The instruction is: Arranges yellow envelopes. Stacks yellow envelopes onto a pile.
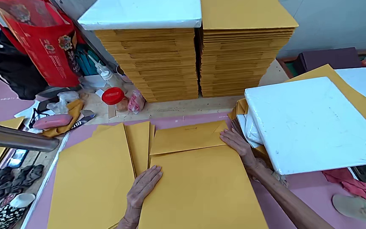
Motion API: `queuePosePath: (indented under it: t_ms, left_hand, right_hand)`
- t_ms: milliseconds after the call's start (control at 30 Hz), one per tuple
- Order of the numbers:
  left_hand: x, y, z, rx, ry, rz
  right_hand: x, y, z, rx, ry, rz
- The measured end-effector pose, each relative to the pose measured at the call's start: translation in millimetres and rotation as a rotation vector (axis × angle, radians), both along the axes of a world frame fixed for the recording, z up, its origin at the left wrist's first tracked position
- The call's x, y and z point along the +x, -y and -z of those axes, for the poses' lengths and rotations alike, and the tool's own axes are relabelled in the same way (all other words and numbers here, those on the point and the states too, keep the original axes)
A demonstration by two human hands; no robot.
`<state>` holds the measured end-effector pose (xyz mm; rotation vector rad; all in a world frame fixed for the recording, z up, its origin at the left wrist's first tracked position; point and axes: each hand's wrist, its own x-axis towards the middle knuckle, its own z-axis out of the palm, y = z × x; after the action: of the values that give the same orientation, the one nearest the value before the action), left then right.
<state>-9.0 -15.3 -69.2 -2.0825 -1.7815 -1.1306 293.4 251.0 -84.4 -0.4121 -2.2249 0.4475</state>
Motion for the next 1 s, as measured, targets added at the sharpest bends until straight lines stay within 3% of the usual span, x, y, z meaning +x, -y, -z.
queuePosePath:
  t_ms: [133, 267, 400, 467, 567, 700, 800, 933, 1000]
  left_hand:
    - [6.0, 28.7, 13.7, -0.295, -0.171, 0.035]
    - [14.1, 30.4, -16.3, -0.404, -0.214, 0.029]
    - [22.1, -37.9, -45.2, -0.341, 0.007, -0.251]
    - [27.4, -90.7, -47.6, -0.458, 0.099, -0.370]
    - [35.2, -150.6, -25.2, -0.595, 0.106, -0.451]
    - [35.1, -154.5, 32.1, -0.633, -0.059, -0.444]
    - [35.4, -153.0, 47.8, -0.657, -0.105, -0.472]
    - [33.5, -155.0, 46.5, -0.655, -0.104, -0.484]
    - [25.1, -145.3, 42.8, -0.650, -0.125, -0.400]
  right_hand:
    - [16.5, 30.3, 34.8, 0.007, 0.237, 0.084]
    - [30.8, 43.1, 5.6, -0.109, 0.325, 0.170]
    - [-16.8, 33.0, -48.7, -0.113, 0.208, 0.182]
    - [-64.7, 32.2, -61.7, -0.210, 0.178, 0.121]
    - [-143.5, 34.5, -38.2, -0.381, 0.115, 0.056]
    - [-188.7, 51.2, 12.8, -0.388, 0.257, 0.099]
    - [-186.3, 50.6, 35.9, -0.292, 0.350, 0.116]
    - [-150.2, 23.1, 37.0, -0.154, 0.490, 0.122]
    - [-138.8, 15.6, 34.9, -0.119, 0.522, 0.118]
